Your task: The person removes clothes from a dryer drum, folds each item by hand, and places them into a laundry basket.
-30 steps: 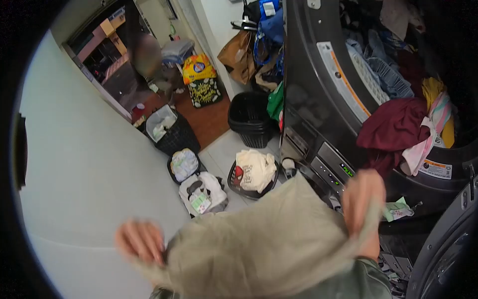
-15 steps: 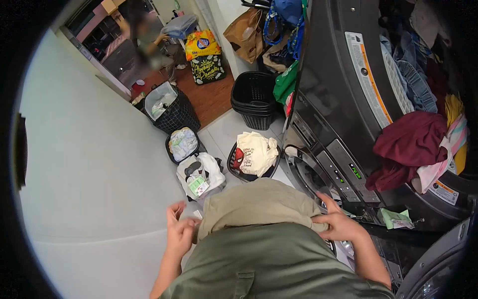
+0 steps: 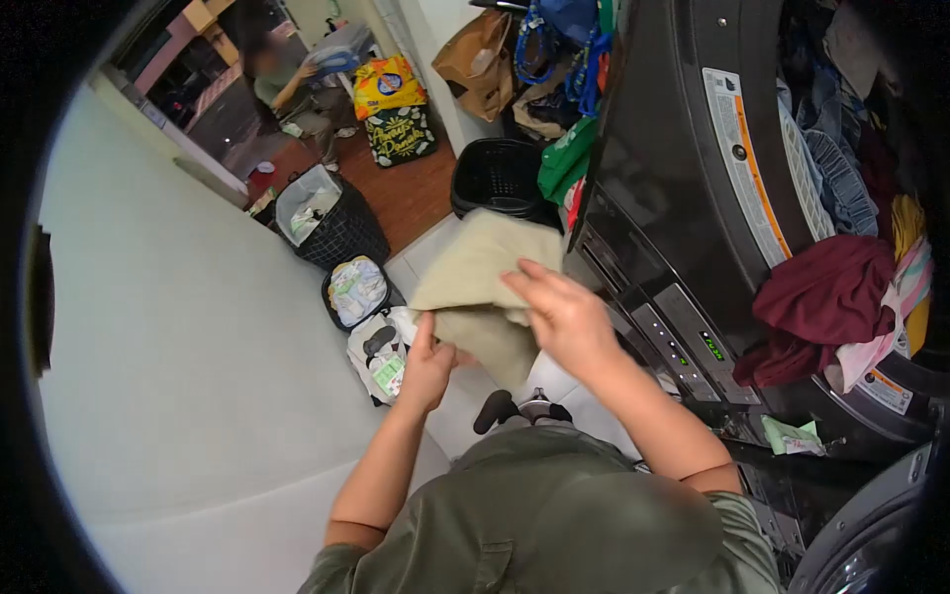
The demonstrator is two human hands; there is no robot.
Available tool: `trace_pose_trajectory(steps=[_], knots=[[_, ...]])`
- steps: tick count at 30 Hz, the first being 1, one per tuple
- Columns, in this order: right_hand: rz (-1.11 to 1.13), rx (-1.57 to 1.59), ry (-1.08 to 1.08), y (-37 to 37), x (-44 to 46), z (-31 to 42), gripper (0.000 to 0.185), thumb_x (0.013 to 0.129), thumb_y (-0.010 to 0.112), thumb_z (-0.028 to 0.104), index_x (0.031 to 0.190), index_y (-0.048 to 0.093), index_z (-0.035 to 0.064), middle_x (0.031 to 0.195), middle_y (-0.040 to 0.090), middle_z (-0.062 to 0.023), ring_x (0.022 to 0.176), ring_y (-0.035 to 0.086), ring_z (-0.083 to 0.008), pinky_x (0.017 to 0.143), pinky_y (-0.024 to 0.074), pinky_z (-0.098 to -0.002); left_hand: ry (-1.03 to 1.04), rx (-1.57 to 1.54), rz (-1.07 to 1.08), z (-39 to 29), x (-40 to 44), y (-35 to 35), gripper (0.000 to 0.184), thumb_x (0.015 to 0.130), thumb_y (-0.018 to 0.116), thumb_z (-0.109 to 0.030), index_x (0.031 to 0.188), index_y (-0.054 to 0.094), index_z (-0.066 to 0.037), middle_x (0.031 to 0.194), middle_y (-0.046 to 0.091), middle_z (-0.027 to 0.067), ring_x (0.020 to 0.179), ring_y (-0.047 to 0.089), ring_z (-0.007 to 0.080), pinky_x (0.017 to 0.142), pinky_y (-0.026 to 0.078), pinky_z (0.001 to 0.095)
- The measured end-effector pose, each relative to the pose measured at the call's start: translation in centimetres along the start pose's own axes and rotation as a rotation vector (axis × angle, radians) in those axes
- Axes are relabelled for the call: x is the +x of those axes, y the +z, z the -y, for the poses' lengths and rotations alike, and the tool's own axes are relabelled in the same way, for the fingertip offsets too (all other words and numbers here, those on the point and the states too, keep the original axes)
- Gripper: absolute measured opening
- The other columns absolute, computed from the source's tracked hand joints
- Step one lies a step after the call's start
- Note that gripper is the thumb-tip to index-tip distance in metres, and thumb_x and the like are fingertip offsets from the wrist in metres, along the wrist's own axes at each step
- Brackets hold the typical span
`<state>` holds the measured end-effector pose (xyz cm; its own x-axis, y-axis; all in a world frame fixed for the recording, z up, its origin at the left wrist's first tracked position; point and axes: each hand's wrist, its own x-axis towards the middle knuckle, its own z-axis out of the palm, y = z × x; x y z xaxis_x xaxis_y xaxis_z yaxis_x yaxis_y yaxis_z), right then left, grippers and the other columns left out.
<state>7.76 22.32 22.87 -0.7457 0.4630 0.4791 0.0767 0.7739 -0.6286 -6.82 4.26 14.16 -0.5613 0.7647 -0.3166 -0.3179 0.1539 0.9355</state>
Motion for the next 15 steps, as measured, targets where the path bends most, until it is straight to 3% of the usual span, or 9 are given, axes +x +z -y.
trace_pose_trajectory(steps=[2, 5, 8, 9, 10, 12, 13, 14, 15], knots=[[0.082, -0.064, -0.047, 2.6, -1.0, -0.4, 0.052, 0.073, 0.066, -0.001, 0.123, 0.065, 0.0154, 0.135, 0.054, -0.02, 0.12, 0.055, -0.0375, 0.099, 0.0475, -0.0423, 0.151, -0.427, -0.086, 0.1, 2.0, 1.8, 0.053, 0.091, 0.043, 0.01, 0.14, 0.034, -0.007, 0.13, 0.05, 0.0108, 0.1, 0.062, 0.0187, 0.077, 0.055, 0.0309], [0.114, -0.19, -0.121, 7.7, -2.4, -3.5, 0.053, 0.077, 0.064, 0.001, 0.128, 0.062, 0.017, 0.143, 0.046, -0.0207, 0.129, 0.047, -0.0411, 0.105, 0.0412, -0.0485, 0.238, -0.455, -0.228, 3.3, 5.2, 2.0, 0.044, 0.095, 0.038, 0.009, 0.136, 0.031, -0.003, 0.131, 0.05, 0.0165, 0.106, 0.062, 0.024, 0.083, 0.058, 0.0367], [0.282, -0.303, -0.067, 13.8, -5.7, -9.3, 0.065, 0.081, 0.062, 0.005, 0.142, 0.048, 0.0216, 0.151, 0.033, -0.0234, 0.136, 0.036, -0.0441, 0.109, 0.0349, -0.0518, 0.015, -0.395, -0.144, 11.0, 8.3, -1.9, 0.052, 0.091, 0.048, 0.007, 0.139, 0.032, -0.005, 0.132, 0.049, 0.0127, 0.117, 0.056, 0.0247, 0.09, 0.054, 0.0359], [0.456, -0.393, 0.033, 16.0, -7.9, -11.2, 0.076, 0.081, 0.064, 0.009, 0.15, 0.033, 0.0216, 0.154, 0.024, -0.0251, 0.14, 0.028, -0.0445, 0.112, 0.031, -0.0507, -0.102, -0.329, -0.015, 17.0, 9.9, -5.4, 0.061, 0.091, 0.052, 0.001, 0.147, 0.028, -0.007, 0.135, 0.047, 0.0112, 0.122, 0.052, 0.0253, 0.093, 0.05, 0.0337], [0.822, -0.547, 0.185, 15.4, -8.1, -10.1, 0.08, 0.08, 0.068, 0.017, 0.15, 0.029, 0.0171, 0.149, 0.031, -0.0283, 0.133, 0.038, -0.048, 0.107, 0.036, -0.0533, -0.248, -0.241, 0.061, 21.8, 10.6, -9.0, 0.066, 0.092, 0.053, -0.007, 0.152, 0.024, -0.012, 0.135, 0.047, 0.0098, 0.118, 0.054, 0.0243, 0.093, 0.048, 0.0333], [1.129, -0.144, 0.302, 13.5, -8.1, -10.0, 0.05, 0.08, 0.073, 0.029, 0.122, 0.06, 0.0051, 0.11, 0.065, -0.0228, 0.102, 0.063, -0.0408, 0.089, 0.0497, -0.0491, -0.608, -0.126, -0.259, 27.8, 9.2, -13.4, 0.064, 0.092, 0.055, -0.016, 0.151, 0.03, -0.017, 0.119, 0.056, 0.007, 0.089, 0.054, 0.0181, 0.071, 0.048, 0.0325], [1.144, -0.102, 0.259, 10.0, -6.0, -7.8, 0.04, 0.087, 0.068, 0.027, 0.125, 0.063, 0.0141, 0.124, 0.061, -0.0163, 0.11, 0.061, -0.0345, 0.092, 0.0482, -0.0453, -0.664, 0.128, -0.199, 28.4, 7.8, -15.2, 0.056, 0.092, 0.054, -0.017, 0.145, 0.038, -0.017, 0.109, 0.057, 0.0057, 0.076, 0.052, 0.0179, 0.057, 0.044, 0.0307], [0.988, -0.034, 0.131, 6.2, -4.5, -6.6, 0.042, 0.087, 0.068, 0.028, 0.126, 0.062, 0.0124, 0.115, 0.065, -0.0161, 0.109, 0.061, -0.0338, 0.089, 0.0499, -0.0446, -0.62, 0.141, -0.316, 28.8, 5.8, -15.9, 0.019, 0.092, 0.057, -0.029, 0.1, 0.06, -0.013, 0.073, 0.052, 0.004, 0.052, 0.046, 0.0159, 0.038, 0.033, 0.0305], [0.95, -0.108, 0.132, -1.1, 0.0, -1.6, 0.043, 0.086, 0.07, 0.029, 0.123, 0.062, 0.0083, 0.112, 0.066, -0.0152, 0.106, 0.062, -0.0323, 0.085, 0.0514, -0.0438, -0.584, 0.015, -0.487, 31.1, 4.6, -17.7, 0.019, 0.09, 0.058, -0.027, 0.101, 0.06, -0.012, 0.076, 0.055, 0.0053, 0.051, 0.048, 0.0177, 0.038, 0.035, 0.0301]])
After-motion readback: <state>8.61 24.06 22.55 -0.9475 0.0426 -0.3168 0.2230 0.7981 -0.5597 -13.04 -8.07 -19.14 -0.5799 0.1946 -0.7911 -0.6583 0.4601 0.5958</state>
